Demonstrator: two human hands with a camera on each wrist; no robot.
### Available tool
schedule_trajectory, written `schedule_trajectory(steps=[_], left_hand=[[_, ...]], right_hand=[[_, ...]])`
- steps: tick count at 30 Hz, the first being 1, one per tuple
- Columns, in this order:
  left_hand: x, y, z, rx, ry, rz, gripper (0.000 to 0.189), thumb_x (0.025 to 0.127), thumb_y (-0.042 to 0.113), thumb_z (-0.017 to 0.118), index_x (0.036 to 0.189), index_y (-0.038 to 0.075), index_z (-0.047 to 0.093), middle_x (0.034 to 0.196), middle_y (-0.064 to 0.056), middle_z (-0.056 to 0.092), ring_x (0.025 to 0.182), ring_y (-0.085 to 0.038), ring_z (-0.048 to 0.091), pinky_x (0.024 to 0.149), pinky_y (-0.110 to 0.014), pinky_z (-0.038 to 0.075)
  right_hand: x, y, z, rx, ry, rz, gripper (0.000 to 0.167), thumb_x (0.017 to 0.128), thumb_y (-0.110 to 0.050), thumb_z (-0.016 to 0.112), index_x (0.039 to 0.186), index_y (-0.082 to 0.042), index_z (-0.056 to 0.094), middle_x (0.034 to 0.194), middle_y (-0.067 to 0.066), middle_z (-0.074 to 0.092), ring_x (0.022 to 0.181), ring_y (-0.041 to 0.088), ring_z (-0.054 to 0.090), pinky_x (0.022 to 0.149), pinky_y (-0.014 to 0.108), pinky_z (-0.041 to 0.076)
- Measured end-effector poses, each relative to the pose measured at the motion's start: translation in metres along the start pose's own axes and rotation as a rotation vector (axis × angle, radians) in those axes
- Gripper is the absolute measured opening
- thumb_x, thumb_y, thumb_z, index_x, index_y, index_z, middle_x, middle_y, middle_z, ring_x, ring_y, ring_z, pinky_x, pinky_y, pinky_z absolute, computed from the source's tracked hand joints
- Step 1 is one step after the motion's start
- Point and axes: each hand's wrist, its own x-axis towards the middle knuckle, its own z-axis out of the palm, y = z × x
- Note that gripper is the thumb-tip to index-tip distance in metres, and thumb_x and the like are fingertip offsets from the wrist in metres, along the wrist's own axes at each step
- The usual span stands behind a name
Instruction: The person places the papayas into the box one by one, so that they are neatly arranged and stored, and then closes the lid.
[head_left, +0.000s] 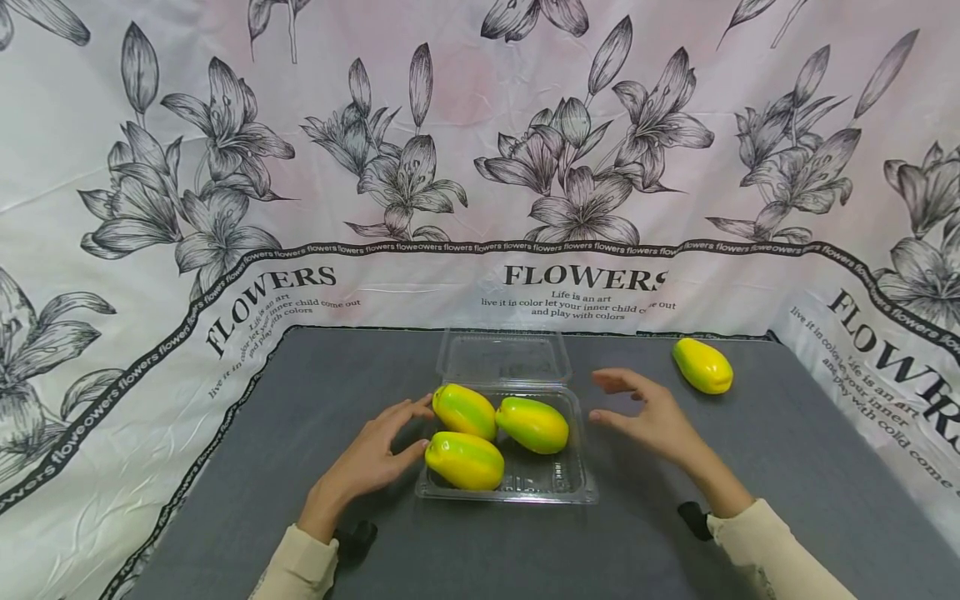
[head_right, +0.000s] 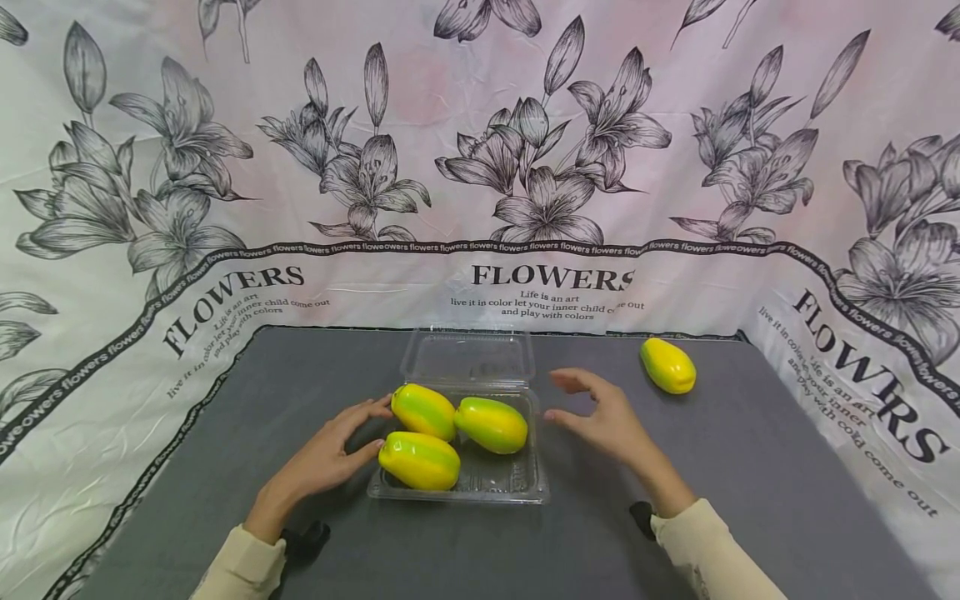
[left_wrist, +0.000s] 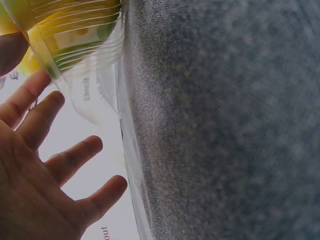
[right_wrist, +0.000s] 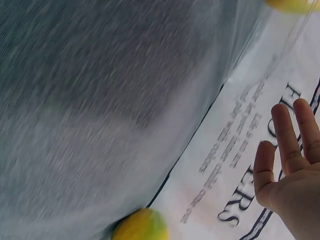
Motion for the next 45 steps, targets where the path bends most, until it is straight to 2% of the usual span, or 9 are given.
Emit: schedule_trajectory(steps=[13, 21, 24, 31, 33, 37, 39, 42, 45], left_hand=[[0.000, 0.000, 0.000, -0.002, -0.005, -0.015, 0.045, 0.099, 0.031, 0.066, 0.140, 0.016, 0.057, 0.165, 0.005, 0.037, 0.154, -0.039, 0.030, 0.117, -0.075, 0.021], [0.000, 0.000, 0.000, -0.001, -0.001, -0.008, 0.044, 0.100, 0.030, 0.066, 0.140, 0.016, 0.057, 0.165, 0.004, 0.038, 0.153, -0.039, 0.031, 0.117, -0.075, 0.022], [0.000, 0.000, -0.001, -0.006, -0.002, -0.008, 0.045, 0.100, 0.031, 0.066, 0.140, 0.016, 0.057, 0.165, 0.004, 0.038, 0.153, -0.039, 0.030, 0.117, -0.075, 0.021], [0.000, 0.001, -0.001, -0.010, -0.007, -0.013, 0.045, 0.100, 0.034, 0.066, 0.141, 0.017, 0.057, 0.164, 0.005, 0.038, 0.154, -0.038, 0.030, 0.117, -0.075, 0.021], [0.000, 0.000, 0.000, -0.008, -0.008, -0.014, 0.045, 0.100, 0.034, 0.066, 0.141, 0.017, 0.057, 0.164, 0.005, 0.038, 0.154, -0.038, 0.030, 0.117, -0.075, 0.021], [0.000, 0.000, 0.000, -0.008, -0.010, -0.019, 0.045, 0.100, 0.033, 0.066, 0.141, 0.017, 0.057, 0.165, 0.006, 0.037, 0.154, -0.037, 0.030, 0.117, -0.075, 0.021], [0.000, 0.000, 0.000, -0.006, -0.010, -0.021, 0.045, 0.100, 0.033, 0.066, 0.141, 0.017, 0.057, 0.165, 0.006, 0.037, 0.154, -0.037, 0.030, 0.117, -0.074, 0.021], [0.000, 0.001, 0.000, -0.003, -0.008, -0.024, 0.045, 0.100, 0.033, 0.066, 0.141, 0.018, 0.057, 0.165, 0.006, 0.037, 0.154, -0.038, 0.030, 0.117, -0.074, 0.021], [0.000, 0.001, 0.000, 0.000, -0.006, -0.024, 0.045, 0.100, 0.033, 0.066, 0.141, 0.018, 0.057, 0.165, 0.005, 0.037, 0.154, -0.038, 0.030, 0.117, -0.075, 0.021]], right_hand=[[-0.011, 0.025, -0.020, -0.060, 0.054, 0.062, 0.056, 0.088, -0.031, 0.082, 0.136, -0.012, 0.061, 0.132, 0.011, 0.069, 0.113, 0.028, 0.063, 0.093, 0.049, 0.043], [-0.013, 0.036, -0.029, -0.070, 0.089, 0.092, 0.051, 0.091, -0.032, 0.078, 0.135, -0.011, 0.062, 0.131, 0.013, 0.069, 0.108, 0.003, 0.058, 0.090, 0.047, 0.043], [-0.013, 0.038, -0.033, -0.074, 0.110, 0.107, 0.050, 0.092, -0.033, 0.077, 0.133, -0.010, 0.063, 0.130, 0.015, 0.069, 0.107, 0.000, 0.055, 0.090, 0.049, 0.042], [-0.015, 0.044, -0.043, -0.083, 0.165, 0.159, 0.051, 0.093, -0.038, 0.075, 0.133, -0.009, 0.064, 0.131, 0.017, 0.068, 0.114, 0.011, 0.056, 0.101, 0.059, 0.044], [-0.015, 0.047, -0.045, -0.104, 0.190, 0.165, 0.050, 0.093, -0.038, 0.075, 0.132, -0.008, 0.065, 0.130, 0.017, 0.069, 0.112, 0.004, 0.055, 0.102, 0.048, 0.047], [-0.015, 0.052, -0.049, -0.148, 0.236, 0.179, 0.049, 0.092, -0.038, 0.076, 0.129, -0.007, 0.068, 0.126, 0.017, 0.071, 0.102, -0.012, 0.047, 0.091, 0.025, 0.048], [-0.015, 0.054, -0.051, -0.162, 0.252, 0.188, 0.048, 0.092, -0.038, 0.076, 0.128, -0.006, 0.068, 0.125, 0.018, 0.071, 0.103, -0.006, 0.051, 0.091, 0.029, 0.049], [-0.014, 0.058, -0.054, -0.170, 0.260, 0.199, 0.049, 0.094, -0.038, 0.074, 0.128, -0.004, 0.067, 0.126, 0.020, 0.069, 0.109, 0.019, 0.059, 0.095, 0.048, 0.049], [-0.014, 0.062, -0.058, -0.170, 0.262, 0.205, 0.050, 0.094, -0.037, 0.074, 0.129, -0.001, 0.066, 0.125, 0.024, 0.067, 0.113, 0.037, 0.057, 0.093, 0.060, 0.045]])
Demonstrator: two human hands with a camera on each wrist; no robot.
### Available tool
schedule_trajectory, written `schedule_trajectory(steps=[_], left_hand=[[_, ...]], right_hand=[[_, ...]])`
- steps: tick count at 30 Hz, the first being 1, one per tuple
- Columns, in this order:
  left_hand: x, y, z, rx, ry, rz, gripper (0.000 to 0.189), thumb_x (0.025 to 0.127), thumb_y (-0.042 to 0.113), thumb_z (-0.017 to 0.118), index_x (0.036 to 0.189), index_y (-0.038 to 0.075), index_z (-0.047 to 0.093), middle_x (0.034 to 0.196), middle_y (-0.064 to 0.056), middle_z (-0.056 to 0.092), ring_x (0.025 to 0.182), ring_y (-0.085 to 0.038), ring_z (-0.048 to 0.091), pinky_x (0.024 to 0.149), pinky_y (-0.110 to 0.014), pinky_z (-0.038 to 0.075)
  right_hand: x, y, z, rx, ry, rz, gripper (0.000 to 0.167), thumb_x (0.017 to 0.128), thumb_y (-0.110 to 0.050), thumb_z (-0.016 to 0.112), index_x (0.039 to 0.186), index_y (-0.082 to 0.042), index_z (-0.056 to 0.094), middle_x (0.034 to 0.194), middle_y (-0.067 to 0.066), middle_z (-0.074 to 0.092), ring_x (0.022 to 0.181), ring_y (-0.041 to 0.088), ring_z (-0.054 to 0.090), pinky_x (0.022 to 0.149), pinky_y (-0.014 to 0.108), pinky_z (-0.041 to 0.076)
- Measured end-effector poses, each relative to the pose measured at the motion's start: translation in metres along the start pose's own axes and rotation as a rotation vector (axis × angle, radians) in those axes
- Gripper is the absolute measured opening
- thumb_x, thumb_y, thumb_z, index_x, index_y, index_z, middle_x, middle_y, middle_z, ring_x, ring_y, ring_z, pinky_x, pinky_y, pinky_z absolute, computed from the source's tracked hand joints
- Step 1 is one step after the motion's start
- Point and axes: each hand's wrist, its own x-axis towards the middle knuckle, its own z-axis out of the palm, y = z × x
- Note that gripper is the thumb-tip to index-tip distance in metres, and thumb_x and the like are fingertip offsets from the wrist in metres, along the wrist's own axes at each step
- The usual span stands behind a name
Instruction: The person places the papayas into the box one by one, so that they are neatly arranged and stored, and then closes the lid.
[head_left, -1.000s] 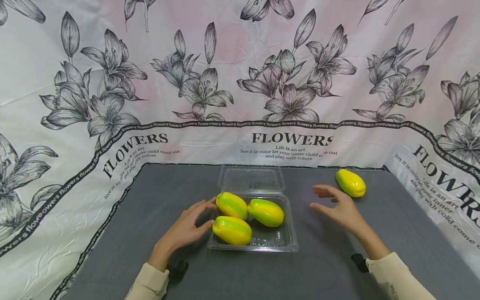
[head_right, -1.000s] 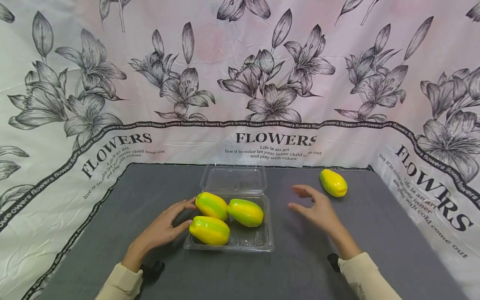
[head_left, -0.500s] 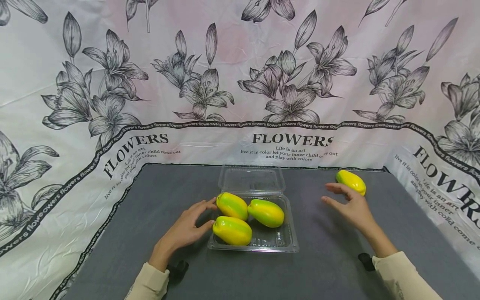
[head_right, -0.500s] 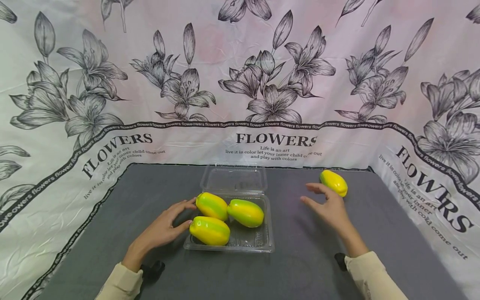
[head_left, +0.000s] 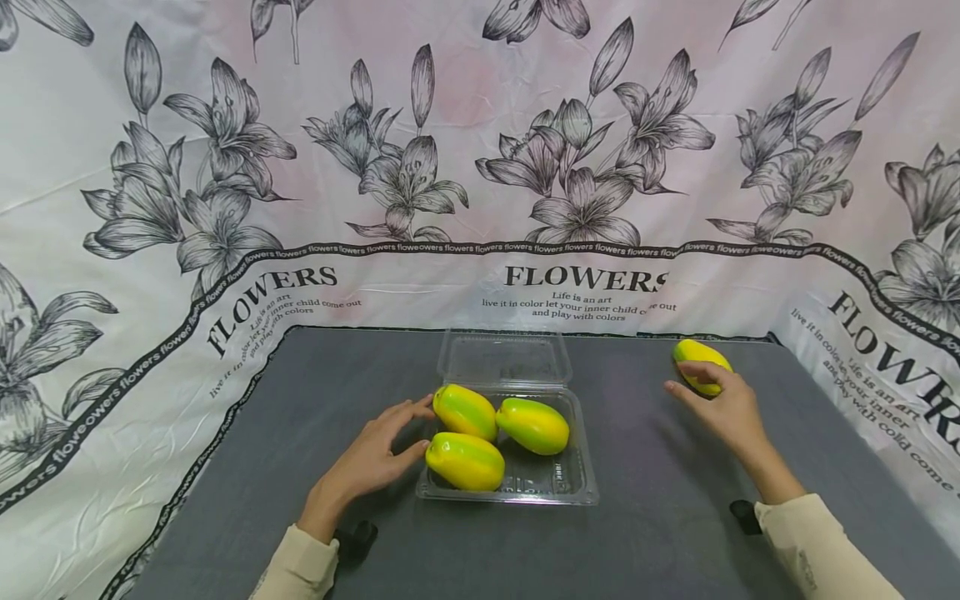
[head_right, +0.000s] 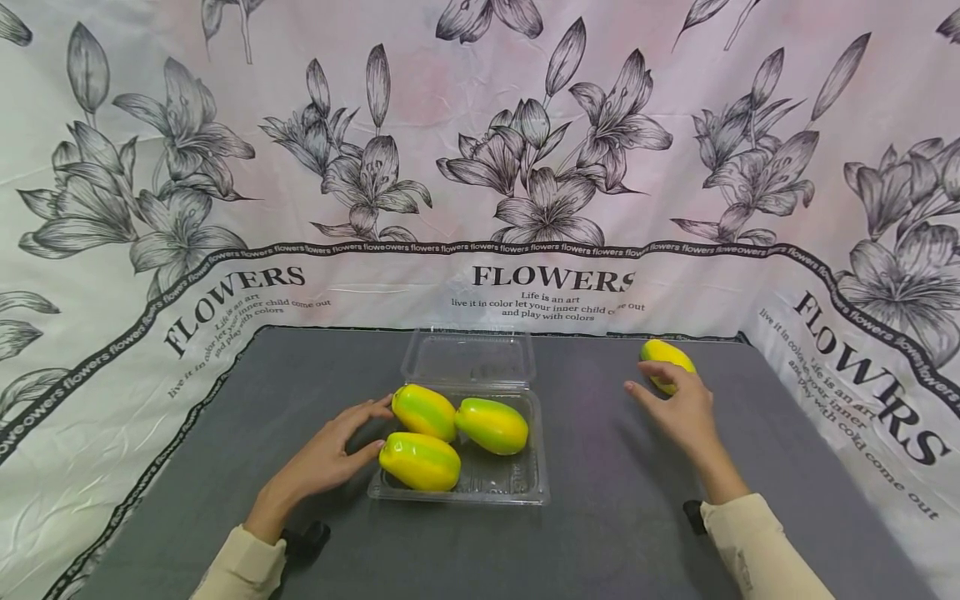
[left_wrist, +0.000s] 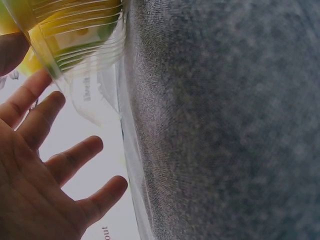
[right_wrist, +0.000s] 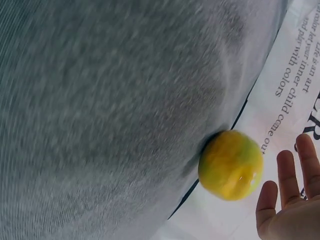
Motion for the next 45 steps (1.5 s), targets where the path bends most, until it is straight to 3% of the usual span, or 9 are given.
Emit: schedule_trajectory(steps=[8, 19, 26, 45], left_hand=[[0.000, -0.001, 0.000, -0.001, 0.018, 0.032, 0.045, 0.099, 0.030, 0.067, 0.140, 0.015, 0.058, 0.163, 0.003, 0.040, 0.152, -0.040, 0.033, 0.115, -0.074, 0.024], [-0.002, -0.001, 0.000, -0.011, 0.004, 0.031, 0.045, 0.099, 0.031, 0.067, 0.140, 0.014, 0.057, 0.164, 0.002, 0.039, 0.152, -0.041, 0.033, 0.115, -0.074, 0.026], [-0.001, -0.001, -0.001, -0.002, 0.005, 0.028, 0.045, 0.099, 0.031, 0.067, 0.140, 0.015, 0.057, 0.164, 0.003, 0.039, 0.152, -0.040, 0.033, 0.115, -0.075, 0.025], [0.000, 0.000, -0.002, -0.007, -0.008, 0.014, 0.045, 0.100, 0.033, 0.066, 0.141, 0.016, 0.057, 0.164, 0.004, 0.039, 0.153, -0.040, 0.031, 0.115, -0.076, 0.023]], right_hand=[[0.008, 0.009, -0.006, -0.027, 0.043, -0.002, 0.048, 0.095, -0.032, 0.073, 0.129, 0.000, 0.064, 0.123, 0.030, 0.063, 0.107, 0.040, 0.050, 0.094, 0.068, 0.025], [0.016, 0.019, -0.008, -0.065, 0.093, 0.014, 0.049, 0.093, -0.030, 0.074, 0.130, 0.001, 0.064, 0.126, 0.031, 0.065, 0.108, 0.044, 0.050, 0.081, 0.056, 0.025], [0.024, 0.025, -0.007, -0.110, 0.108, 0.050, 0.052, 0.096, -0.033, 0.070, 0.134, 0.002, 0.062, 0.133, 0.034, 0.058, 0.111, 0.050, 0.044, 0.085, 0.066, 0.024], [0.047, 0.053, -0.012, -0.174, -0.035, 0.152, 0.075, 0.097, -0.052, 0.064, 0.148, 0.000, 0.048, 0.147, 0.038, 0.043, 0.125, 0.063, 0.036, 0.087, 0.074, 0.024]])
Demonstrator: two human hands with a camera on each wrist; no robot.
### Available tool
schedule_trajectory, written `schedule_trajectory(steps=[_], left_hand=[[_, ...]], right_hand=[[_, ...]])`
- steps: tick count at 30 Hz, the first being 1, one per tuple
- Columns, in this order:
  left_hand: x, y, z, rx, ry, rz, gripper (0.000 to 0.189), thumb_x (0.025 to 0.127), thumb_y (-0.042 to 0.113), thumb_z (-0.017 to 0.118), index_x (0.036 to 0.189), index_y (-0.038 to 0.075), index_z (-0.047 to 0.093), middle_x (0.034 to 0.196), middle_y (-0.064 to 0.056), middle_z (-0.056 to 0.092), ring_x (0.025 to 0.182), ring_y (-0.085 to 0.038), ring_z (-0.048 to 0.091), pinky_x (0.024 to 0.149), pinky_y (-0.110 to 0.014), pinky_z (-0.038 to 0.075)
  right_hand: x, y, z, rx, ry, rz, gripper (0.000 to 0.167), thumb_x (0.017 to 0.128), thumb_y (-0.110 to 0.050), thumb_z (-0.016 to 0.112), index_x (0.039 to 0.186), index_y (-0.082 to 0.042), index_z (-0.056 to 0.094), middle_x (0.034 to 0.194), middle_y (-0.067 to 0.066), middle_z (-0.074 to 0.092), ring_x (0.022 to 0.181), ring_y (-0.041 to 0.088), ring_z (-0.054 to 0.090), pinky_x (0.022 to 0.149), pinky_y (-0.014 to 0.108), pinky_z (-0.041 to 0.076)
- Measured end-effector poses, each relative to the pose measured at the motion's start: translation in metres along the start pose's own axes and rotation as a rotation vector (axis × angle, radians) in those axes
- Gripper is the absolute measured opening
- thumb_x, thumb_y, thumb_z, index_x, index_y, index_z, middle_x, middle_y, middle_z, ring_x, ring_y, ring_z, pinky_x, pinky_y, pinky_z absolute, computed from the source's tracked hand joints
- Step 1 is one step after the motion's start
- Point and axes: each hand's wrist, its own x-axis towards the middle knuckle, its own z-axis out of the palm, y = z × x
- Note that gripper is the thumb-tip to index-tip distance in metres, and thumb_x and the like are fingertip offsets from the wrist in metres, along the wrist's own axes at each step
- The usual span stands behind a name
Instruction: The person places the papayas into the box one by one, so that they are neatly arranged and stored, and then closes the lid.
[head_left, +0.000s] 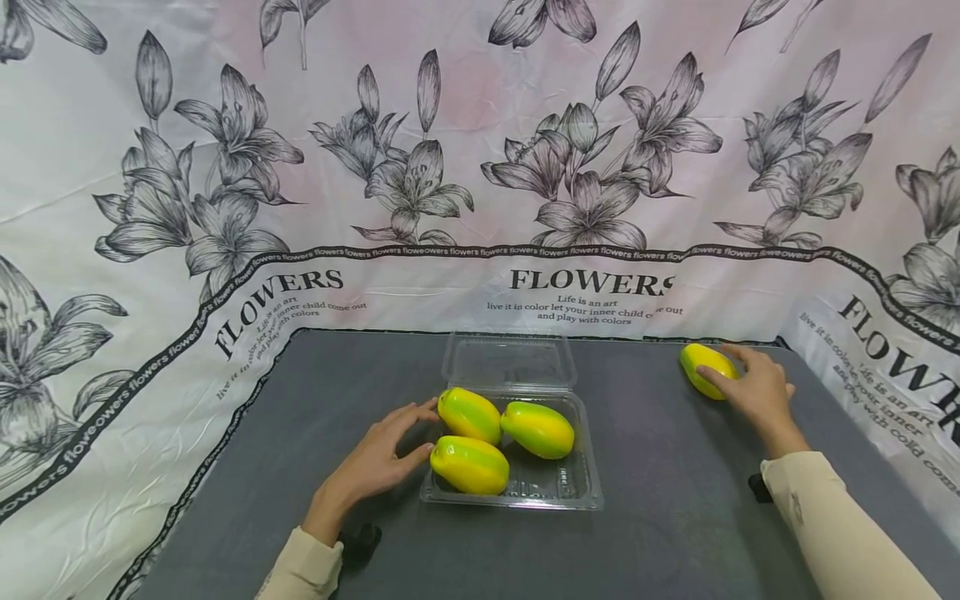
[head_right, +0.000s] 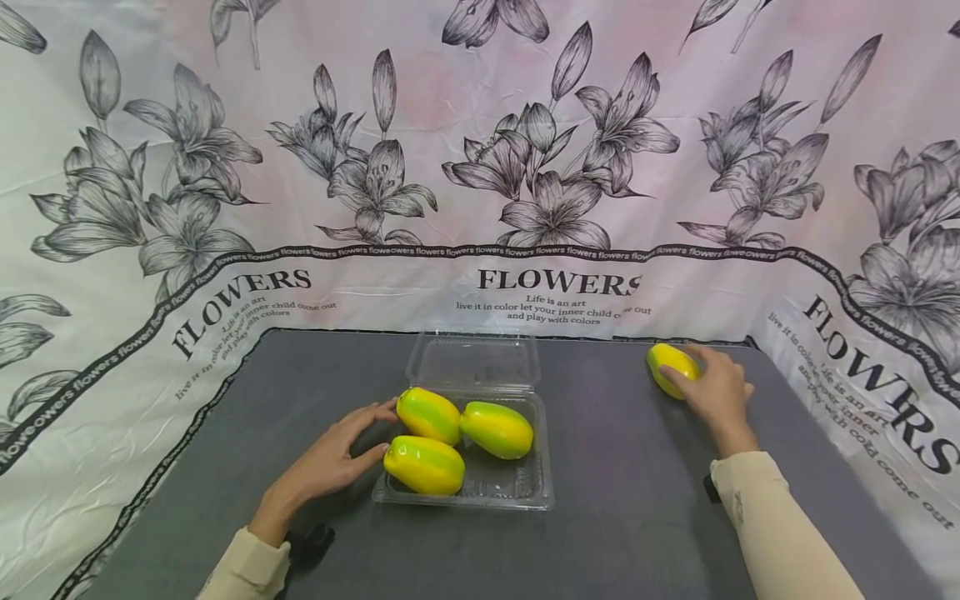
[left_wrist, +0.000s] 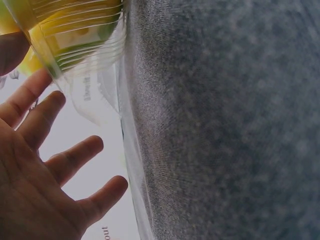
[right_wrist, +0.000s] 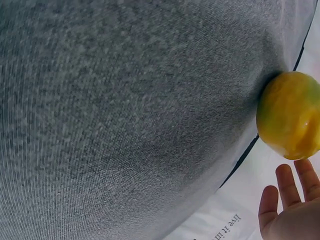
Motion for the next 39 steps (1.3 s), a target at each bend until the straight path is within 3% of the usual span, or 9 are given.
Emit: schedule_trajectory(steps=[17, 23, 29, 39], left_hand=[[0.002, 0.001, 0.001, 0.000, -0.003, -0.015, 0.045, 0.100, 0.036, 0.066, 0.140, 0.018, 0.056, 0.164, 0.006, 0.037, 0.153, -0.039, 0.030, 0.116, -0.076, 0.021], [0.001, 0.001, 0.000, 0.009, -0.001, -0.019, 0.045, 0.100, 0.034, 0.066, 0.141, 0.018, 0.057, 0.164, 0.006, 0.038, 0.153, -0.038, 0.031, 0.116, -0.075, 0.021], [0.000, 0.002, -0.001, 0.002, -0.005, -0.018, 0.044, 0.100, 0.032, 0.066, 0.141, 0.018, 0.057, 0.164, 0.005, 0.038, 0.153, -0.039, 0.030, 0.117, -0.075, 0.021], [0.000, 0.002, -0.001, 0.005, -0.002, -0.016, 0.044, 0.100, 0.032, 0.066, 0.140, 0.017, 0.056, 0.164, 0.005, 0.038, 0.153, -0.039, 0.030, 0.117, -0.075, 0.022]], right_hand=[[0.007, 0.005, 0.006, -0.008, -0.043, 0.052, 0.085, 0.096, -0.054, 0.063, 0.152, 0.004, 0.037, 0.146, 0.041, 0.041, 0.127, 0.060, 0.039, 0.087, 0.077, 0.027], [0.007, 0.006, 0.007, -0.013, -0.127, 0.100, 0.091, 0.097, -0.057, 0.058, 0.151, 0.011, 0.033, 0.145, 0.041, 0.041, 0.120, 0.054, 0.045, 0.089, 0.068, 0.030], [0.004, 0.008, 0.003, 0.007, -0.171, 0.136, 0.096, 0.096, -0.061, 0.058, 0.149, 0.015, 0.033, 0.142, 0.040, 0.043, 0.113, 0.049, 0.048, 0.090, 0.062, 0.041], [-0.003, 0.015, 0.001, 0.020, -0.153, 0.094, 0.096, 0.096, -0.060, 0.058, 0.153, 0.011, 0.030, 0.147, 0.041, 0.039, 0.123, 0.053, 0.046, 0.094, 0.066, 0.042]])
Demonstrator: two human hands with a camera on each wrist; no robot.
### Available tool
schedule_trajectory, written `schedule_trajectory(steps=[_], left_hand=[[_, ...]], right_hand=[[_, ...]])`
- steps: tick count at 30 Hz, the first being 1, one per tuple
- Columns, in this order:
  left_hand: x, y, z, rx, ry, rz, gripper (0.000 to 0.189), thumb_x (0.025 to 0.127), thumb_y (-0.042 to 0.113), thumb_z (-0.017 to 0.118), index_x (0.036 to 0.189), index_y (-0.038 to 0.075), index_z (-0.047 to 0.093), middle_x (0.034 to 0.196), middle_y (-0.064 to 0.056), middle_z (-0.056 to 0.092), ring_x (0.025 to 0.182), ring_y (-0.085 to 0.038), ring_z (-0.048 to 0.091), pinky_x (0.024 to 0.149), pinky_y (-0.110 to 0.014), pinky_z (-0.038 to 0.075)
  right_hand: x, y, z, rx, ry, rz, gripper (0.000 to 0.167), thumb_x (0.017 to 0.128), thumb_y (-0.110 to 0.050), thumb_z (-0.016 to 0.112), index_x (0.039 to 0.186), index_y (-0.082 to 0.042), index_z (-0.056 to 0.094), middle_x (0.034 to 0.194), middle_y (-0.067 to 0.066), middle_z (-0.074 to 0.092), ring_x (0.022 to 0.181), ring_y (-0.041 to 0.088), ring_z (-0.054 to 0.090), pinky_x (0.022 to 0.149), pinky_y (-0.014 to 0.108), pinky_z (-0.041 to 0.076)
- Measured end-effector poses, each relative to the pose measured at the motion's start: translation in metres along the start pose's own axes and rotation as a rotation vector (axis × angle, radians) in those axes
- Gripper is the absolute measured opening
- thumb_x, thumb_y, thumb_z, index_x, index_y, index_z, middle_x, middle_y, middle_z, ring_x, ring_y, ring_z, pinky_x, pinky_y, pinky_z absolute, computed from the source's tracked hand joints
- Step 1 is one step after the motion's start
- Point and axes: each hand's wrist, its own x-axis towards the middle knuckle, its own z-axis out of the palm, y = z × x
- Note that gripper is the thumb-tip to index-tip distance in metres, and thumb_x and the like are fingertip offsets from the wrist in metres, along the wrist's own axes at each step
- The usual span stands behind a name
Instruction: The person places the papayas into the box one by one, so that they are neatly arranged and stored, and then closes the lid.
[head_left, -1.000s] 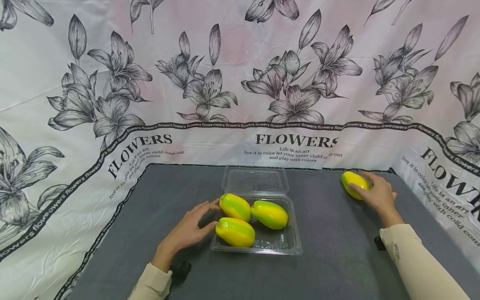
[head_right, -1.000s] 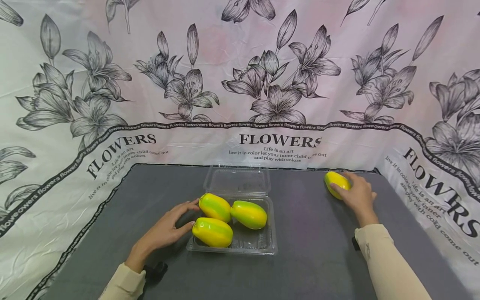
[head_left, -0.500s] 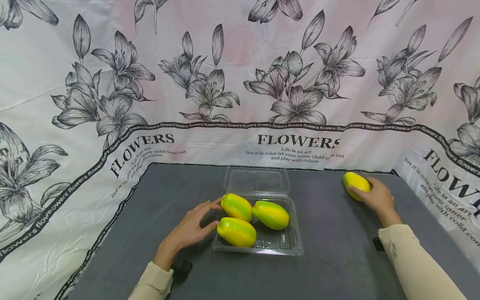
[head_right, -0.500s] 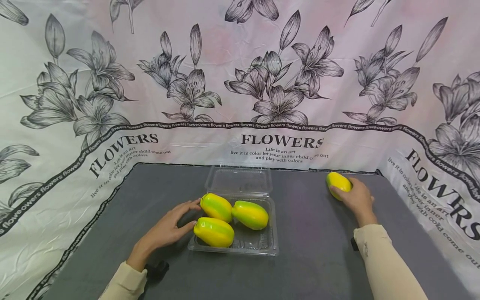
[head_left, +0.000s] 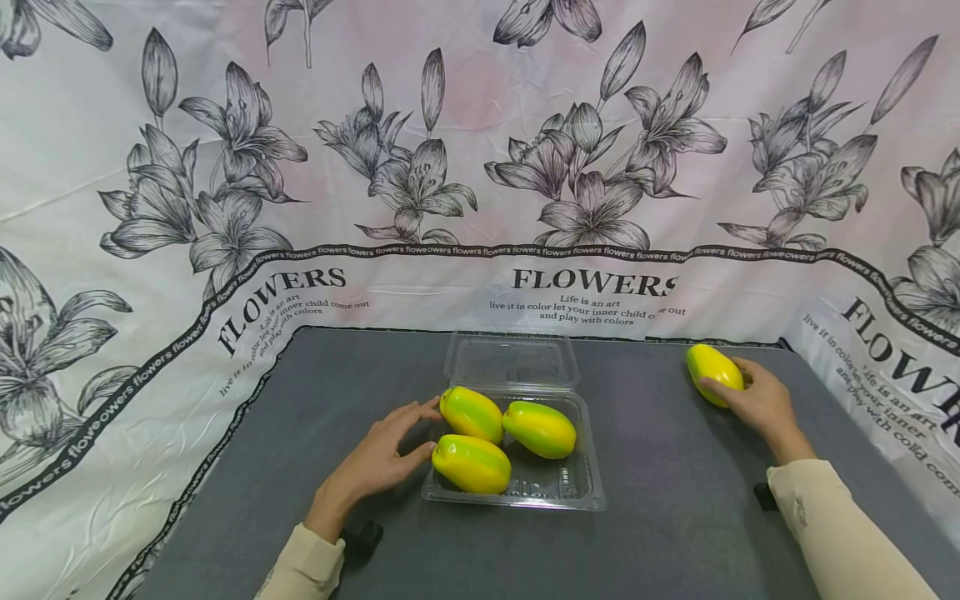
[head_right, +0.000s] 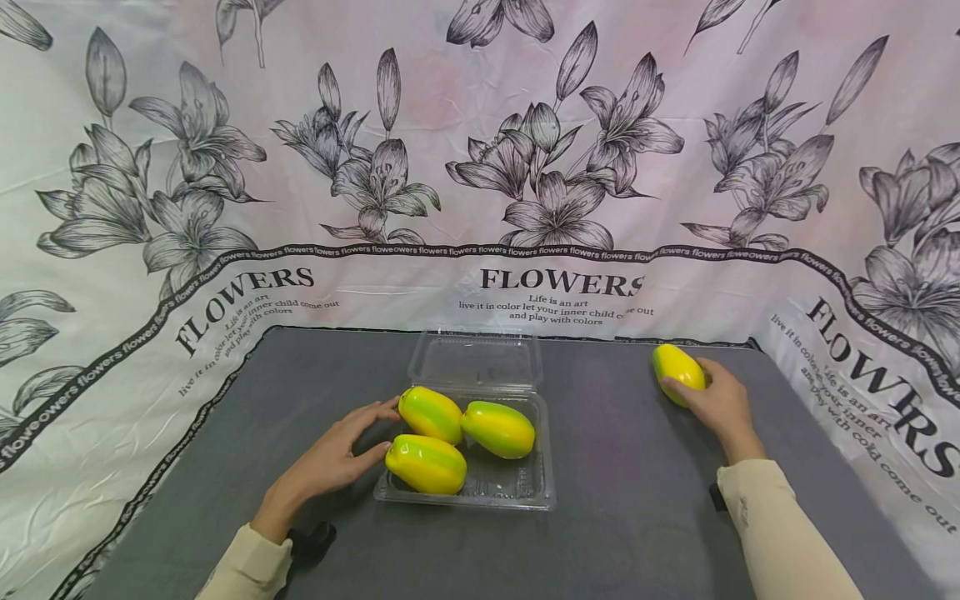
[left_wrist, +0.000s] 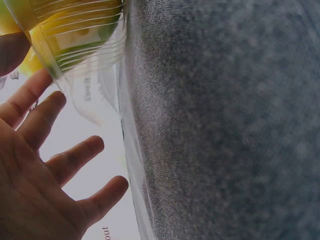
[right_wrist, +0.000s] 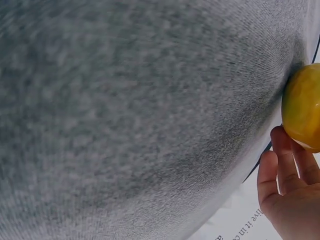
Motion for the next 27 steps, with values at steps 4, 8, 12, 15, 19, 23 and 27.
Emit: schedule_trajectory(steps=[4, 8, 12, 15, 19, 23, 27], left_hand=[[0.000, 0.000, 0.000, 0.002, 0.000, 0.003, 0.045, 0.100, 0.033, 0.066, 0.140, 0.017, 0.057, 0.164, 0.005, 0.038, 0.153, -0.039, 0.031, 0.117, -0.074, 0.022], [0.001, -0.001, 0.001, 0.003, 0.001, 0.009, 0.045, 0.100, 0.033, 0.066, 0.140, 0.017, 0.057, 0.164, 0.005, 0.039, 0.153, -0.039, 0.031, 0.117, -0.074, 0.022], [0.001, -0.001, 0.001, -0.005, -0.001, 0.013, 0.044, 0.100, 0.033, 0.066, 0.140, 0.017, 0.057, 0.164, 0.004, 0.039, 0.153, -0.039, 0.032, 0.117, -0.074, 0.024], [0.000, 0.000, 0.001, -0.006, -0.003, 0.009, 0.044, 0.100, 0.033, 0.066, 0.140, 0.017, 0.057, 0.164, 0.004, 0.039, 0.153, -0.039, 0.031, 0.117, -0.074, 0.024], [0.000, 0.000, 0.001, 0.003, -0.004, -0.001, 0.045, 0.100, 0.033, 0.066, 0.140, 0.017, 0.057, 0.164, 0.005, 0.038, 0.153, -0.038, 0.031, 0.117, -0.074, 0.022], [0.000, -0.001, 0.002, 0.000, -0.005, -0.005, 0.045, 0.100, 0.034, 0.066, 0.141, 0.018, 0.056, 0.164, 0.005, 0.038, 0.153, -0.038, 0.031, 0.117, -0.074, 0.022], [0.000, -0.001, 0.001, -0.009, -0.004, -0.006, 0.045, 0.100, 0.035, 0.066, 0.141, 0.018, 0.056, 0.165, 0.007, 0.037, 0.154, -0.038, 0.030, 0.117, -0.074, 0.022]], right_hand=[[-0.002, 0.002, 0.001, -0.004, 0.021, -0.017, 0.095, 0.096, -0.060, 0.059, 0.153, 0.010, 0.031, 0.146, 0.041, 0.040, 0.123, 0.054, 0.046, 0.093, 0.066, 0.042], [-0.005, 0.000, 0.001, 0.014, 0.040, -0.041, 0.092, 0.096, -0.058, 0.060, 0.154, 0.007, 0.032, 0.145, 0.040, 0.043, 0.122, 0.054, 0.049, 0.090, 0.065, 0.044], [-0.010, -0.008, 0.001, 0.039, 0.053, -0.081, 0.089, 0.096, -0.057, 0.062, 0.154, 0.004, 0.035, 0.145, 0.037, 0.047, 0.119, 0.051, 0.052, 0.086, 0.060, 0.046], [-0.013, -0.017, 0.000, 0.056, 0.057, -0.118, 0.087, 0.095, -0.057, 0.064, 0.154, 0.001, 0.038, 0.145, 0.034, 0.049, 0.116, 0.048, 0.055, 0.082, 0.054, 0.047], [-0.020, -0.031, 0.000, 0.080, 0.057, -0.173, 0.085, 0.094, -0.054, 0.067, 0.155, -0.003, 0.039, 0.144, 0.031, 0.051, 0.115, 0.046, 0.057, 0.078, 0.044, 0.048], [-0.028, -0.047, 0.001, 0.099, 0.058, -0.213, 0.082, 0.093, -0.052, 0.070, 0.154, -0.005, 0.041, 0.143, 0.029, 0.054, 0.114, 0.044, 0.059, 0.075, 0.036, 0.049], [-0.037, -0.066, 0.002, 0.127, 0.055, -0.248, 0.078, 0.093, -0.048, 0.072, 0.153, -0.008, 0.044, 0.139, 0.027, 0.057, 0.109, 0.041, 0.061, 0.070, 0.032, 0.050]])
